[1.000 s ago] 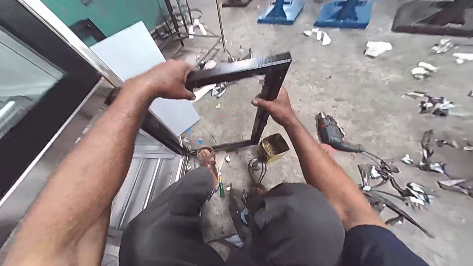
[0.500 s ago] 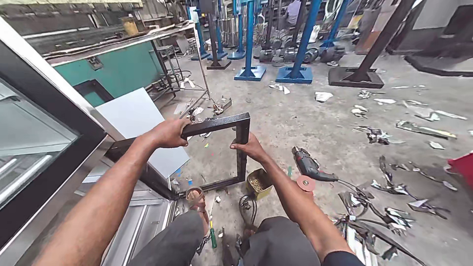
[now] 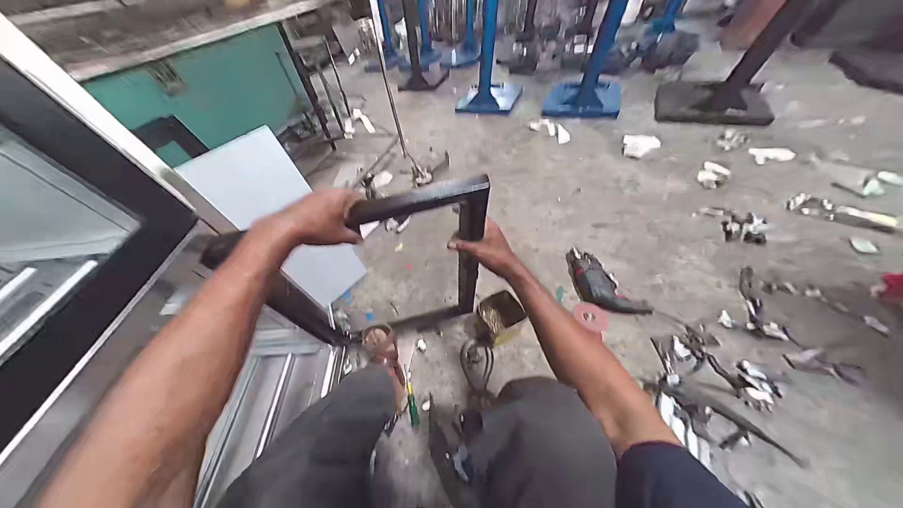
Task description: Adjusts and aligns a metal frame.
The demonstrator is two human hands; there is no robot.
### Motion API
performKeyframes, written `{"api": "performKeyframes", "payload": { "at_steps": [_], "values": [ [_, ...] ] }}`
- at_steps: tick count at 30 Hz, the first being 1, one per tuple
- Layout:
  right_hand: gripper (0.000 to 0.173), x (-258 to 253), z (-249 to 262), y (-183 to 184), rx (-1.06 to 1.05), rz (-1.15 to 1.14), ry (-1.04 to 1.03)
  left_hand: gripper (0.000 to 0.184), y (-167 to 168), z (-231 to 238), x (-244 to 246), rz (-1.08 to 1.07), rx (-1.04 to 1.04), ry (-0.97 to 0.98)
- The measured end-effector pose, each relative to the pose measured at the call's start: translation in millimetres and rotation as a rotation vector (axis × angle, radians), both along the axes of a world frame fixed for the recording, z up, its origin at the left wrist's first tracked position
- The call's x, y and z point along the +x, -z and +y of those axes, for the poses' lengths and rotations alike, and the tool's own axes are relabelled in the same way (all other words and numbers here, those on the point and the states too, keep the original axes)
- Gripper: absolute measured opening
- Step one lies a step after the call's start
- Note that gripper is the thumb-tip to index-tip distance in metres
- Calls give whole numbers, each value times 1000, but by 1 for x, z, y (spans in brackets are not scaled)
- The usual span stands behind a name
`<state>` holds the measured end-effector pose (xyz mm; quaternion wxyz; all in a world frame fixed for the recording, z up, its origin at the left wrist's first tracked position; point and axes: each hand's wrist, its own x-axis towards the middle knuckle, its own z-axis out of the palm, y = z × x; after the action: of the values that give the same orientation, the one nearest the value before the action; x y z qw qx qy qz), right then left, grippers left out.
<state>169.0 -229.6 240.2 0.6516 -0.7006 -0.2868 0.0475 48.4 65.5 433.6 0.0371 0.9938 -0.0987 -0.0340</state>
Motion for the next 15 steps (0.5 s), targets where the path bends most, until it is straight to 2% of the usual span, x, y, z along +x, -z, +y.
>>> {"api": "performKeyframes", "payload": {
  "at_steps": [5,9,11,13,15],
  "values": [
    [73,10,5,5,76,-69,-68,37,1,20,-16,47,-91,-76],
    [75,11,5,13,157,-74,-81,37,-1,13,-16,38,-88,-117],
    [83,4,3,19,81,-98,-21,38,-2,8,-21,34,-52,-140],
    [102,-6,-11,27,-21,-159,70,41,-3,9,-24,15,-42,-137],
    [102,-22,-51,43,-91,-235,190,50,9,30,-10,-22,-115,-6]
  ]
}}
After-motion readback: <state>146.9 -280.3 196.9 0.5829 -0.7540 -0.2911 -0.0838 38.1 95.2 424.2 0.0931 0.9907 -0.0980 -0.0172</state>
